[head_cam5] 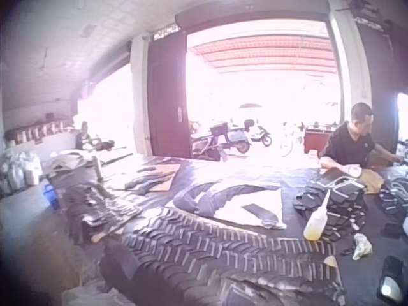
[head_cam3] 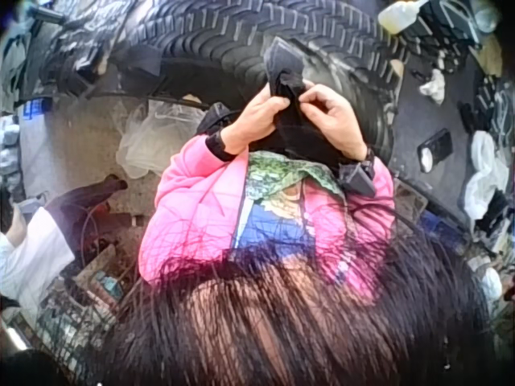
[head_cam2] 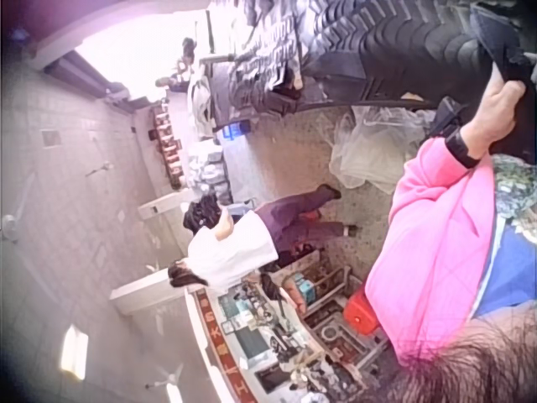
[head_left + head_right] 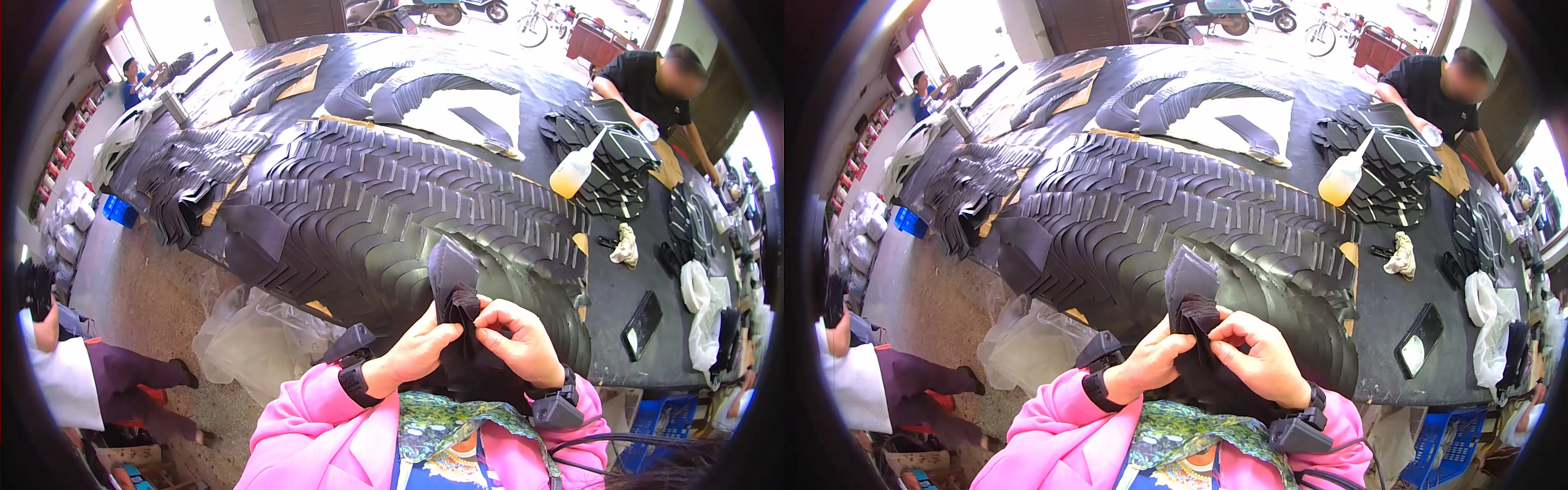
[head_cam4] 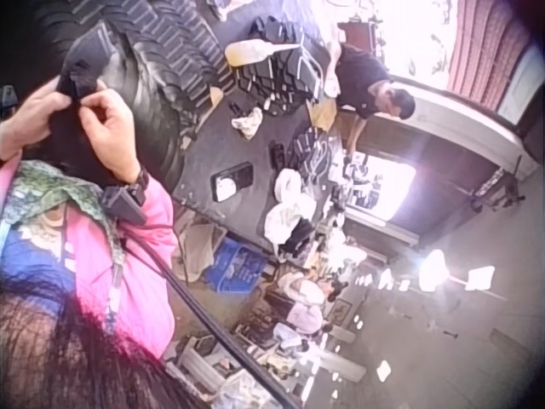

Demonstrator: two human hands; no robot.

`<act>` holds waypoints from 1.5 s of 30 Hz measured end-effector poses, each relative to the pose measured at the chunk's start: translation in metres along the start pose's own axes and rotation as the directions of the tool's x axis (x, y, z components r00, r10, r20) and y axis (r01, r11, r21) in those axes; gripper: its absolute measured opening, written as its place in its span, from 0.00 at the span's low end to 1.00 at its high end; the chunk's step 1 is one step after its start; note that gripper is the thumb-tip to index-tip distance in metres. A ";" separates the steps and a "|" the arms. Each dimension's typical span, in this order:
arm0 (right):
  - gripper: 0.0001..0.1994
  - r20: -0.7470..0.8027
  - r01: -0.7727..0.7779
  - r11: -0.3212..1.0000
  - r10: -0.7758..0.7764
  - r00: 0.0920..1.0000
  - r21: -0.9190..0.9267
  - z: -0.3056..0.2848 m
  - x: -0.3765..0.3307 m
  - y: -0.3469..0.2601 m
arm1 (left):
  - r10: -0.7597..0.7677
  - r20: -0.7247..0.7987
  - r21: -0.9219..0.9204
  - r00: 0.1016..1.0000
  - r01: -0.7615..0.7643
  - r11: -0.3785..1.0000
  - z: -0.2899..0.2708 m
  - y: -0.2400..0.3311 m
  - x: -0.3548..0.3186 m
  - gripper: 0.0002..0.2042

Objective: The worker is assembling and layering multiple black synthetic shoe upper components onto a template on a workbench.

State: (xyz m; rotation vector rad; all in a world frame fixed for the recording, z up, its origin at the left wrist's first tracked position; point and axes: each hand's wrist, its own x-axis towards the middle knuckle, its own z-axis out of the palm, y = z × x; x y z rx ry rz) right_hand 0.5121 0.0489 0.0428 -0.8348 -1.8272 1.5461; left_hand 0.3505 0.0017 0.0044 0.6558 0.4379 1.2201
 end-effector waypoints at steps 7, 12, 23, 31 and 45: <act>0.05 -0.145 0.113 0.965 -0.150 0.978 -0.236 0.008 -0.003 -0.001 | 0.006 -0.176 0.108 0.984 0.013 0.994 -0.001 0.000 0.003 0.17; 0.06 -0.169 0.217 0.756 -0.397 0.902 -0.617 0.008 -0.003 -0.010 | 0.052 -0.204 0.033 0.978 -0.046 0.998 -0.002 -0.002 0.003 0.14; 0.04 -0.306 0.135 0.875 -0.302 0.903 -0.465 -0.006 0.001 -0.026 | 0.126 -0.290 0.020 0.949 -0.126 0.992 -0.009 0.022 -0.021 0.12; 0.11 -0.046 0.327 0.621 -0.506 0.861 -0.713 0.017 0.016 -0.022 | 0.236 -0.288 0.137 0.928 -0.205 0.969 -0.006 0.021 -0.023 0.17; 0.04 0.144 0.383 0.350 -0.549 0.823 -0.855 0.016 0.026 -0.026 | 0.415 -0.443 0.298 0.795 -0.307 0.904 -0.012 0.016 -0.017 0.18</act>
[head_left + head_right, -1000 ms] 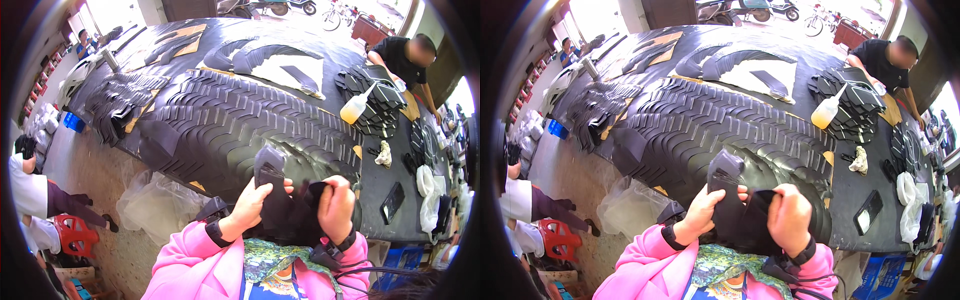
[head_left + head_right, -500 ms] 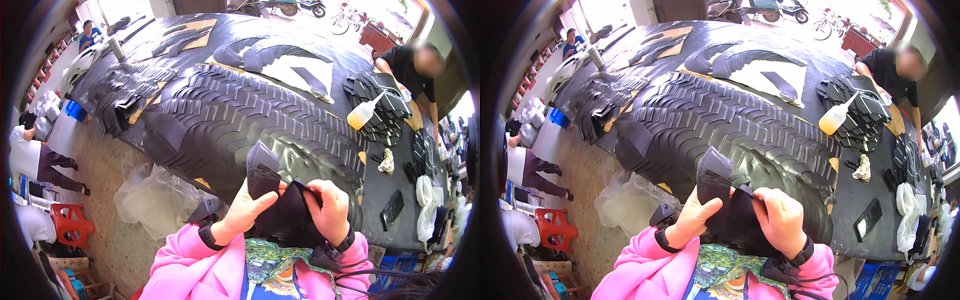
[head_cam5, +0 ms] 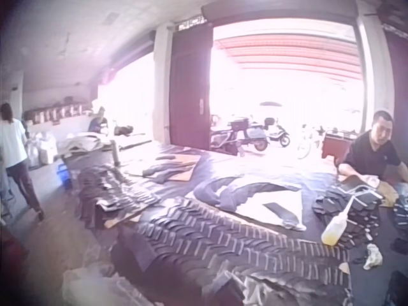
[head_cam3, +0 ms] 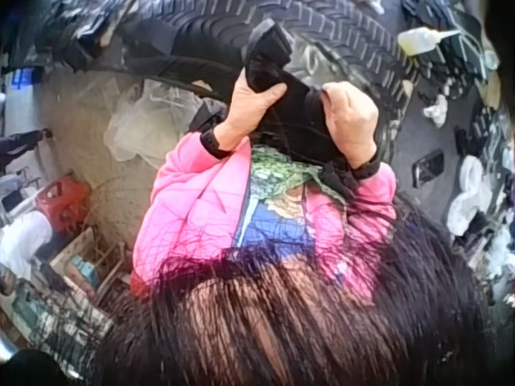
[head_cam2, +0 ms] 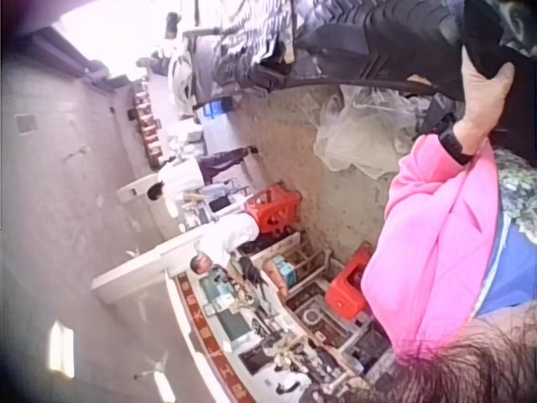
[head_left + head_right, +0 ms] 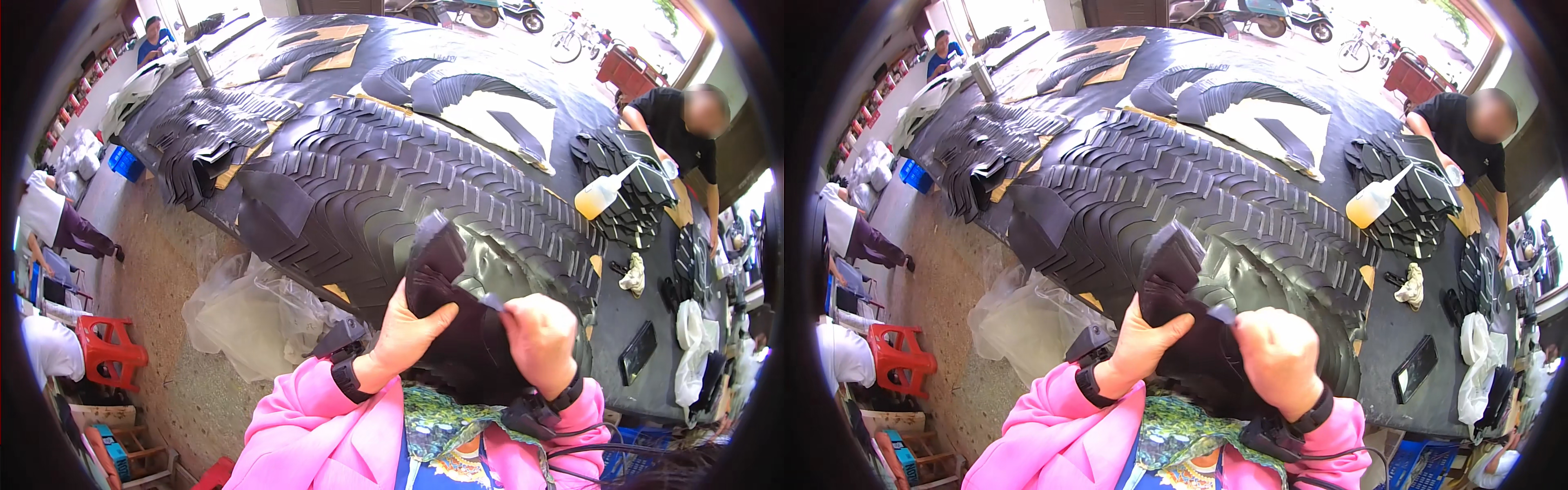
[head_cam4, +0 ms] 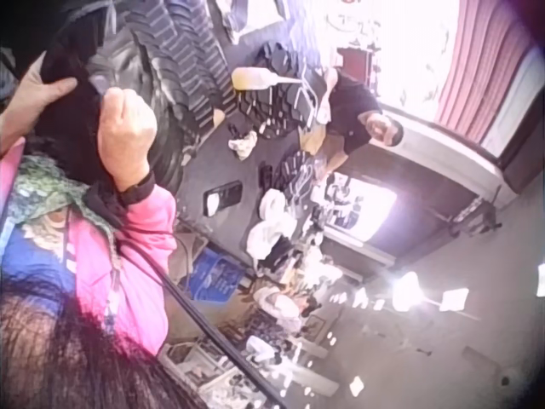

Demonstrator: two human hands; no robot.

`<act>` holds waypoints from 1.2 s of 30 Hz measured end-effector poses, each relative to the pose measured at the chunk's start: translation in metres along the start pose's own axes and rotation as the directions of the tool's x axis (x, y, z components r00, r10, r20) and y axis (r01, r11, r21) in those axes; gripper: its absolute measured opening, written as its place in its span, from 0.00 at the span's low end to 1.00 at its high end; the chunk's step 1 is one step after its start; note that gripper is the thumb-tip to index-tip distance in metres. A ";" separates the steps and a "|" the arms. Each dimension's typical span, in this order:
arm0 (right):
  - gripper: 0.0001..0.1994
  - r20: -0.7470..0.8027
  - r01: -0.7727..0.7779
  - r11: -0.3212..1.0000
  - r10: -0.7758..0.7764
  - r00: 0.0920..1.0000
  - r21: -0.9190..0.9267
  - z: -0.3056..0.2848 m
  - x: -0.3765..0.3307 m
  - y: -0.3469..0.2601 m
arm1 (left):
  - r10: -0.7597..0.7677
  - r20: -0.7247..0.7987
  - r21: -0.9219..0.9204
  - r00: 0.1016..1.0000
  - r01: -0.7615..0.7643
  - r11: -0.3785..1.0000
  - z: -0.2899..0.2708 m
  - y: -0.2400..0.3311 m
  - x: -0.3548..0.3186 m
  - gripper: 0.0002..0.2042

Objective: The worker is assembling and layering multiple black synthetic shoe upper components onto a template on a workbench.

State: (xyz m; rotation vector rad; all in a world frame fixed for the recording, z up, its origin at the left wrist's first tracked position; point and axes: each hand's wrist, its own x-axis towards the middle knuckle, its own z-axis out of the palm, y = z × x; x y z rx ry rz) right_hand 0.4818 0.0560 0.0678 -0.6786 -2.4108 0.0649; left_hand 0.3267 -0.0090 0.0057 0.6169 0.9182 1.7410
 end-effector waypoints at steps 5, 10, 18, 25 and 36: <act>0.06 0.029 -0.457 0.771 0.497 0.867 0.444 -0.031 0.000 0.020 | -0.092 0.063 0.014 0.994 0.092 0.996 -0.034 0.021 0.004 0.19; 0.06 0.541 -0.636 0.047 0.480 0.690 0.770 0.006 0.004 0.055 | -0.438 0.503 0.475 0.745 0.185 0.860 -0.054 0.077 0.005 0.17; 0.06 0.494 -0.634 0.184 0.479 0.725 0.751 0.091 0.007 0.081 | -0.354 0.813 0.550 0.462 -0.809 0.206 -0.021 0.067 0.018 0.15; 0.05 0.492 -0.657 0.222 0.505 0.709 0.720 0.096 0.006 0.079 | -0.280 0.838 0.521 0.468 -0.839 0.158 -0.018 0.048 0.041 0.06; 0.06 0.449 -0.662 0.284 0.548 0.706 0.694 0.097 0.009 0.075 | -0.441 0.741 0.618 0.505 -0.770 0.156 -0.020 0.039 0.063 0.09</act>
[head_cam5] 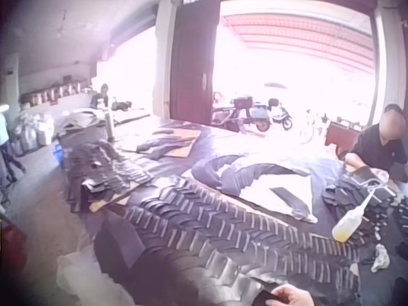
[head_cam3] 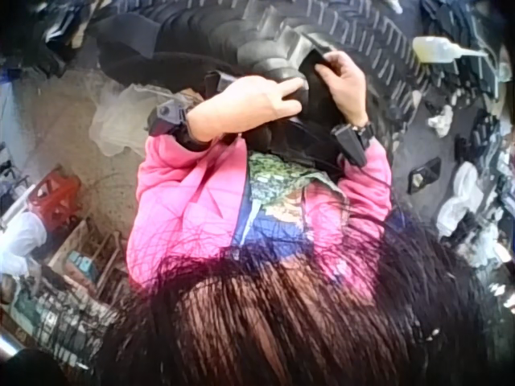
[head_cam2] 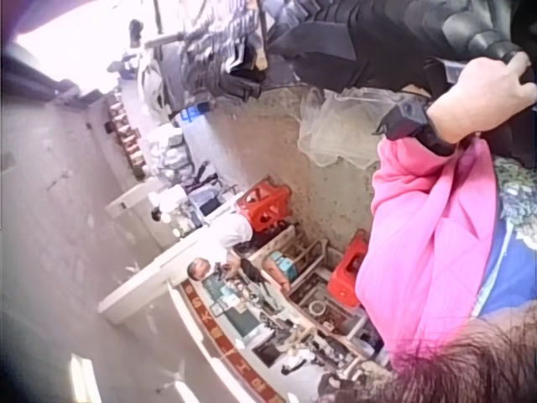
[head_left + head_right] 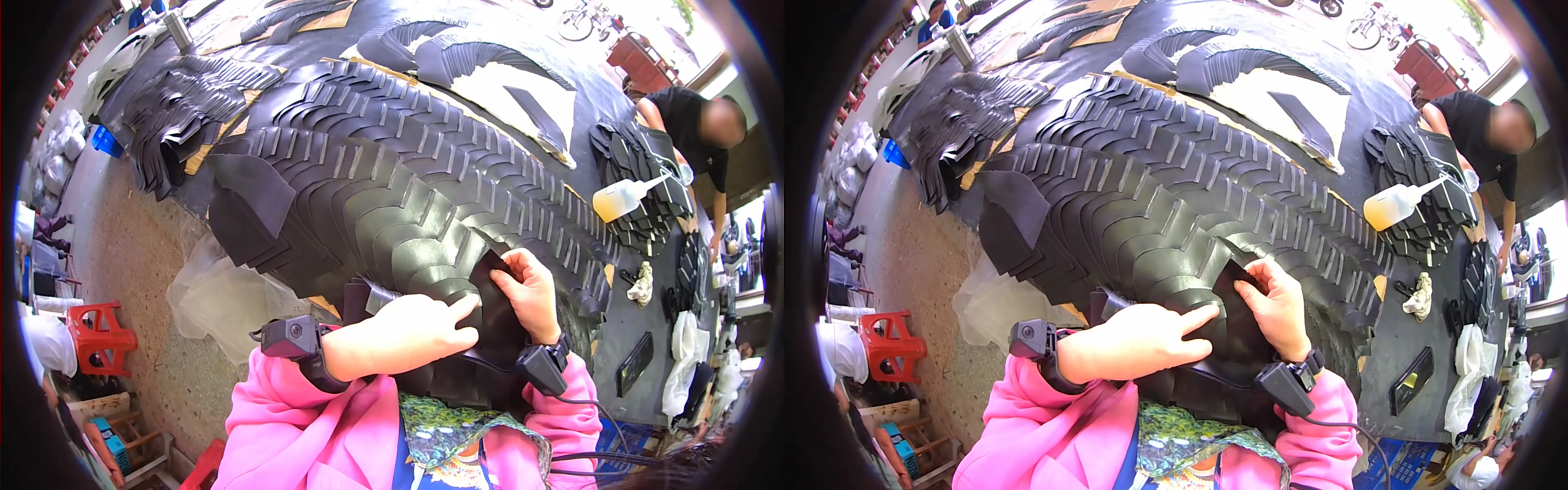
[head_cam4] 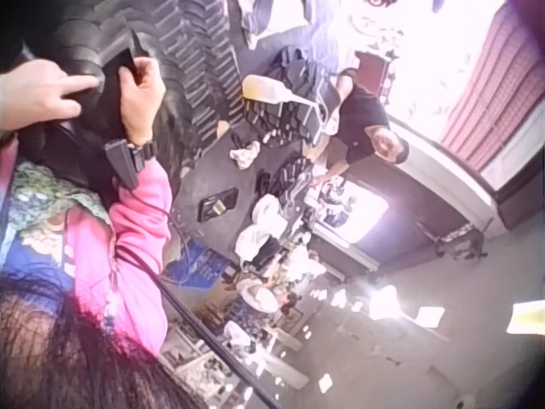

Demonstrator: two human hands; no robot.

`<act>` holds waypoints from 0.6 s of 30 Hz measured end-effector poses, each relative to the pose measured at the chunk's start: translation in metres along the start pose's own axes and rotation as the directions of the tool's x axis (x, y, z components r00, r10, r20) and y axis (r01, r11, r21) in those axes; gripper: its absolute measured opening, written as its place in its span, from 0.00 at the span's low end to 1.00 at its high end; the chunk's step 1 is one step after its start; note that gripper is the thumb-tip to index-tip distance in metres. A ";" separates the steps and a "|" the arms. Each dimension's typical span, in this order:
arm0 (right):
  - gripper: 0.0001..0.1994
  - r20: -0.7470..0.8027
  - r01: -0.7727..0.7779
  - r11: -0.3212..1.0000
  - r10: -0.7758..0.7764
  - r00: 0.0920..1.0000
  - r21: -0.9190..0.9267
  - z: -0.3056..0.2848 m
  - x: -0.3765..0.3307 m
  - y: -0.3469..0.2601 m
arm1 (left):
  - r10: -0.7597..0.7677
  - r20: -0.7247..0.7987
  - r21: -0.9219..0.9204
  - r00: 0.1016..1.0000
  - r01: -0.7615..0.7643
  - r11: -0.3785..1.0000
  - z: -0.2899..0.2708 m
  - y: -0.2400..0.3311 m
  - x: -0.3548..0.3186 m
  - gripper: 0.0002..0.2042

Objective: The worker is assembling and layering multiple black synthetic shoe upper components onto a template on a workbench.

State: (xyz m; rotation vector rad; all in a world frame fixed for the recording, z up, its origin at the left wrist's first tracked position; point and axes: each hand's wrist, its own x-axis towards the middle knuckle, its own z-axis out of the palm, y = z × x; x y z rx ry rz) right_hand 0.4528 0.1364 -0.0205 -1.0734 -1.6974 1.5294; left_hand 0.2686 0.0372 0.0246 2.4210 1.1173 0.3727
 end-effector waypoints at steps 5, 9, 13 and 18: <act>0.07 -0.017 0.006 0.999 -0.006 1.000 -0.033 0.000 0.000 0.003 | -0.004 -0.062 -0.026 0.998 0.002 1.000 0.002 -0.006 0.004 0.07; 0.07 -0.018 -0.001 0.999 0.001 1.000 -0.038 0.000 0.000 0.002 | -0.023 -0.066 -0.082 0.998 0.017 0.996 0.004 -0.013 0.008 0.06; 0.06 -0.049 0.024 0.991 -0.030 0.998 -0.131 0.002 -0.001 0.000 | -0.023 -0.080 -0.108 0.997 0.014 0.994 0.010 -0.019 0.010 0.06; 0.07 -0.064 0.256 0.718 -0.387 0.920 -0.647 0.005 0.004 -0.009 | -0.042 -0.054 -0.123 0.998 0.035 0.992 0.007 -0.017 0.011 0.06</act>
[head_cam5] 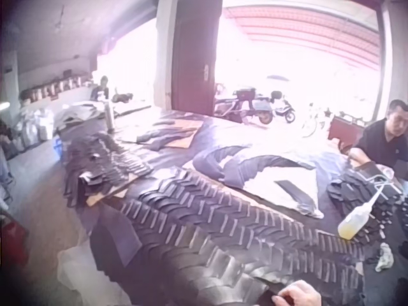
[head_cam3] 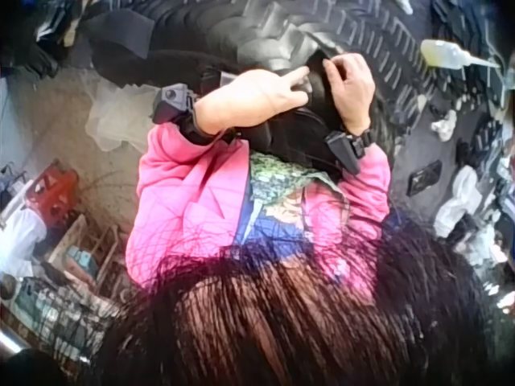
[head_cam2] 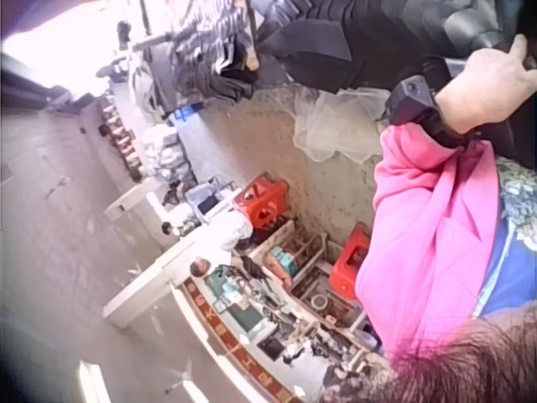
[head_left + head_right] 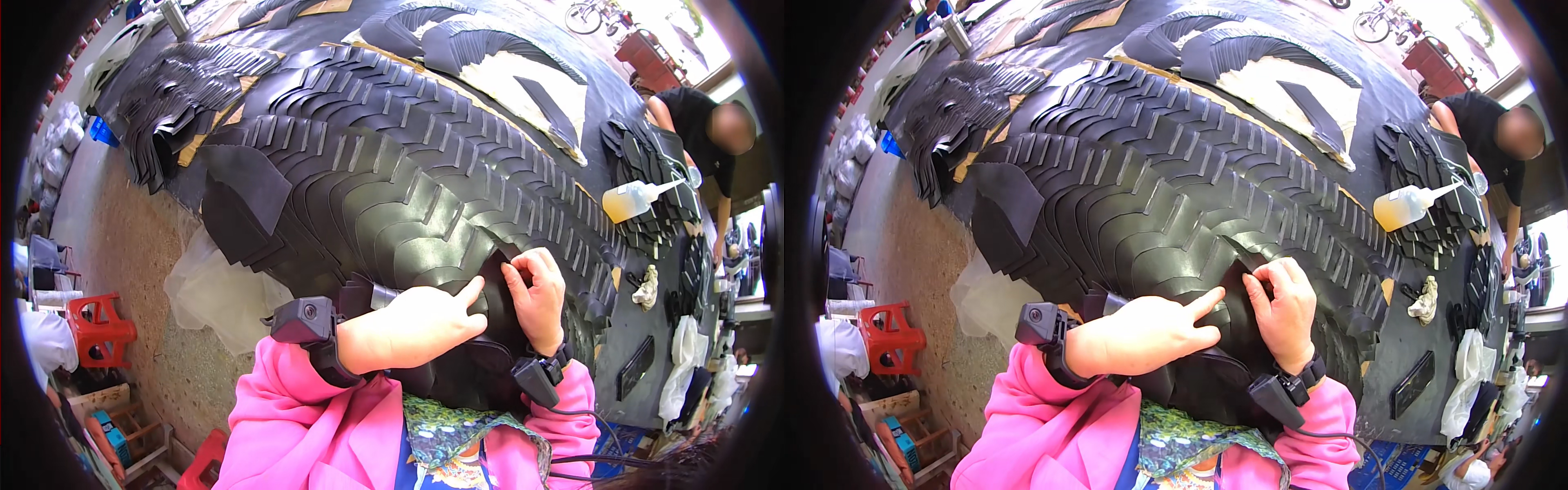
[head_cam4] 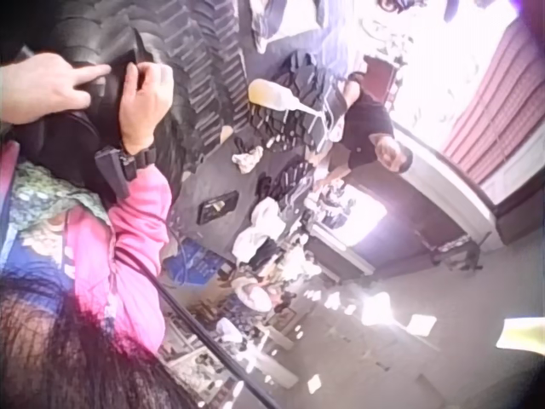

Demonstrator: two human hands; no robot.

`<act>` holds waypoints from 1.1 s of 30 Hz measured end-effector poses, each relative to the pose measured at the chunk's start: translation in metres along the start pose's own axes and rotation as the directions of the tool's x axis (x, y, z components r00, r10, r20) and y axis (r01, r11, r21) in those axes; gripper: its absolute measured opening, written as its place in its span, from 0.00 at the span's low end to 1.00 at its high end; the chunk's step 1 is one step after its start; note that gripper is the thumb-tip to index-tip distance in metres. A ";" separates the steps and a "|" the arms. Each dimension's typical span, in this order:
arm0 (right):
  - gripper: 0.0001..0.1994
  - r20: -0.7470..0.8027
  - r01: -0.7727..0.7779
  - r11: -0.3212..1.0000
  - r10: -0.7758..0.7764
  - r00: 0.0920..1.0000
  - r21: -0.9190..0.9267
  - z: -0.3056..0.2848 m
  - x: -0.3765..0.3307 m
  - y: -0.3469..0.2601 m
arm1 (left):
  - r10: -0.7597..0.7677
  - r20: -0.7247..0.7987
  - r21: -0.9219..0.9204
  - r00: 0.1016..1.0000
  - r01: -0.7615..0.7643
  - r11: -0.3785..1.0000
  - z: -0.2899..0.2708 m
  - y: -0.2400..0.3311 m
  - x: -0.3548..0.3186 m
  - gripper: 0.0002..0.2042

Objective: The worker is assembling and layering multiple black synthetic shoe upper components onto a template on a workbench.

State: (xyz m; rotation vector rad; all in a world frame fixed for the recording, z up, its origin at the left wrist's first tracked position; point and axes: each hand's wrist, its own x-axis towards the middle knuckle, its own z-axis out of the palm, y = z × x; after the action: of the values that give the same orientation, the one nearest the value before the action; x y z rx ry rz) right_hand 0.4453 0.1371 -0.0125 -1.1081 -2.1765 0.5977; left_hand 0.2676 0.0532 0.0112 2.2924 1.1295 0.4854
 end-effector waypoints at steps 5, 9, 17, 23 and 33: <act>0.07 0.034 -0.021 0.999 0.022 0.999 -0.024 0.002 0.000 0.003 | -0.017 0.012 -0.028 1.000 0.017 0.999 0.002 -0.001 -0.001 0.06; 0.07 0.030 -0.032 0.999 0.033 0.999 -0.028 0.003 0.002 0.001 | 0.004 0.025 -0.052 1.000 -0.003 0.999 0.002 -0.004 -0.002 0.07; 0.07 0.044 -0.013 0.996 0.017 0.999 -0.085 0.006 0.004 0.003 | 0.006 0.010 -0.074 1.000 -0.005 0.997 0.001 -0.005 -0.002 0.07; 0.06 0.028 0.000 0.993 0.003 1.000 -0.121 0.009 0.004 0.001 | 0.011 -0.003 -0.059 1.000 -0.011 0.998 0.000 -0.004 -0.003 0.06; 0.13 0.119 0.363 0.839 -0.345 0.931 -0.405 0.001 -0.001 0.001 | -0.073 -0.134 0.050 0.988 0.080 0.995 -0.020 0.024 -0.029 0.10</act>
State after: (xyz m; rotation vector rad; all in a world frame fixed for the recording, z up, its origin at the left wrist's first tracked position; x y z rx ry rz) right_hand 0.4455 0.1363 -0.0144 -0.8569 -2.5356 -0.0241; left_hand 0.2553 0.0239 0.0397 2.2824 1.3054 0.5903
